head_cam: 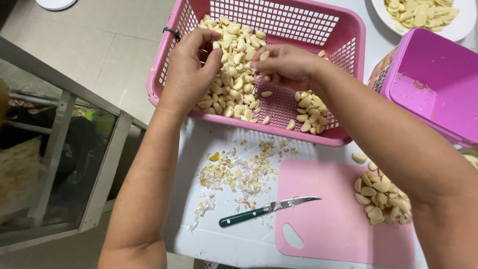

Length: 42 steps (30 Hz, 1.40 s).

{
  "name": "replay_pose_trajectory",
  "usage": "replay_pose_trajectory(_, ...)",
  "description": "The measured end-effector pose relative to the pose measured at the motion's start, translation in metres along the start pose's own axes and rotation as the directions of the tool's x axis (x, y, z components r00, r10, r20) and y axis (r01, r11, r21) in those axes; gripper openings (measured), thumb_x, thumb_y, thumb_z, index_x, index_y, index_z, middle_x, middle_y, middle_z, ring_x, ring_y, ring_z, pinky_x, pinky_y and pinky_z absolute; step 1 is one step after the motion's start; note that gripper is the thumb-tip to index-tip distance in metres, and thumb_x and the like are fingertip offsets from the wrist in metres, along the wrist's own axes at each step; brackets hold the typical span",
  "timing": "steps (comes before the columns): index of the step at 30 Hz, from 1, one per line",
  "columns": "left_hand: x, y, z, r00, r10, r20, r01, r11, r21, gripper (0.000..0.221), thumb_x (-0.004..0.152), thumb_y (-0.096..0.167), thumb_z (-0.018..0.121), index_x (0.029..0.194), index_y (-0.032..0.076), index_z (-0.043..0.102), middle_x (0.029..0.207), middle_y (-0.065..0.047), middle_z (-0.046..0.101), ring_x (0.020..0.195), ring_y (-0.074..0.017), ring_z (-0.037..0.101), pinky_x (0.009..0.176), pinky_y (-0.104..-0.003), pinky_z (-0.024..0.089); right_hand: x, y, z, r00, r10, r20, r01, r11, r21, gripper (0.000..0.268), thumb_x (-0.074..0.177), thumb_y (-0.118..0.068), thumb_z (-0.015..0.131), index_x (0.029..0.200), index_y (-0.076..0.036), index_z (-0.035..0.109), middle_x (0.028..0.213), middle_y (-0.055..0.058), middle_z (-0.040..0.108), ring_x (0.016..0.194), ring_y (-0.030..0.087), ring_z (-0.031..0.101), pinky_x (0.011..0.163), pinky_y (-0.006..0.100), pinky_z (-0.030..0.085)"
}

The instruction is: Slicing peeled garlic cloves into thin pieces using a small knife on a cutting board.

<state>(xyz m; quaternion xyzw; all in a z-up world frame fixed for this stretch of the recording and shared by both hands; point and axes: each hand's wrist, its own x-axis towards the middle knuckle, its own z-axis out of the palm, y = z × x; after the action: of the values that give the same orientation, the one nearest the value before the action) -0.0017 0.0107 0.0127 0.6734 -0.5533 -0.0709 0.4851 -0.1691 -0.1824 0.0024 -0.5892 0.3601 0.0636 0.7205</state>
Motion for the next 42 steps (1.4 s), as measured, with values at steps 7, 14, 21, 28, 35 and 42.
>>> replay_pose_trajectory(7,-0.001,0.007,-0.001,0.999,-0.048,0.024,0.05,0.996,-0.068,0.018,0.102,0.006,0.059,0.119,0.005,0.064,0.109,-0.007,0.066,0.091,-0.0139,0.063,0.075,-0.026,0.067,-0.024,0.019,0.031,0.992,-0.048,-0.115,-0.079,0.466,-0.881,0.015,0.104,-0.025,0.069,0.115,-0.014,0.07,0.109,0.005,0.075,0.092,0.02,0.068,0.086,0.031,0.059)
replay_pose_trajectory(14,0.0,0.01,-0.001,0.996,-0.09,0.011,0.091,0.983,-0.162,0.018,0.104,0.003,0.059,0.122,0.001,0.063,0.108,-0.01,0.064,0.09,-0.0148,0.066,0.078,-0.025,0.071,-0.012,0.042,0.023,0.979,-0.204,0.011,0.075,0.306,-0.949,0.015,0.106,-0.025,0.064,0.11,-0.011,0.063,0.11,0.009,0.07,0.094,0.025,0.066,0.084,0.04,0.058)
replay_pose_trajectory(21,-0.025,0.048,-0.005,0.997,-0.003,-0.081,-0.016,0.973,-0.229,0.022,0.108,-0.003,0.058,0.13,-0.004,0.059,0.11,-0.013,0.065,0.089,-0.0172,0.07,0.078,-0.024,0.065,-0.068,0.011,-0.012,0.986,0.011,-0.165,0.009,0.992,0.123,0.036,0.104,-0.016,0.064,0.137,-0.001,0.065,0.103,0.005,0.065,0.065,0.003,0.051,0.051,0.007,0.044)
replay_pose_trajectory(28,-0.09,0.122,0.035,0.952,0.249,0.18,-0.196,0.943,-0.268,0.024,0.108,0.007,0.06,0.131,-0.001,0.062,0.097,-0.007,0.056,0.081,-0.0163,0.055,0.072,-0.028,0.05,-0.165,0.079,-0.048,0.975,-0.221,-0.027,0.182,0.719,0.671,0.027,0.101,-0.012,0.069,0.119,0.005,0.059,0.114,0.016,0.064,0.075,0.007,0.054,0.047,0.002,0.046)
replay_pose_trajectory(35,-0.149,0.14,0.135,0.727,0.179,0.663,-0.1,0.983,-0.157,0.027,0.099,0.014,0.062,0.125,0.008,0.057,0.109,-0.012,0.07,0.093,-0.03,0.07,0.075,-0.045,0.054,-0.254,0.201,-0.047,0.944,-0.279,-0.174,0.322,0.673,0.666,0.013,0.106,-0.009,0.062,0.118,-0.006,0.061,0.104,0.017,0.062,0.07,0.011,0.053,0.042,0.007,0.03)
replay_pose_trajectory(42,-0.167,0.149,0.212,0.67,0.221,0.709,-0.312,0.95,-0.001,0.022,0.095,0.005,0.063,0.116,0.007,0.057,0.096,-0.016,0.07,0.083,-0.0398,0.077,0.068,-0.049,0.063,-0.292,0.264,-0.021,0.566,-0.506,-0.651,0.307,0.862,-0.404,0.02,0.103,-0.019,0.077,0.12,-0.009,0.073,0.095,0.007,0.065,0.09,0.014,0.06,0.073,0.026,0.051)
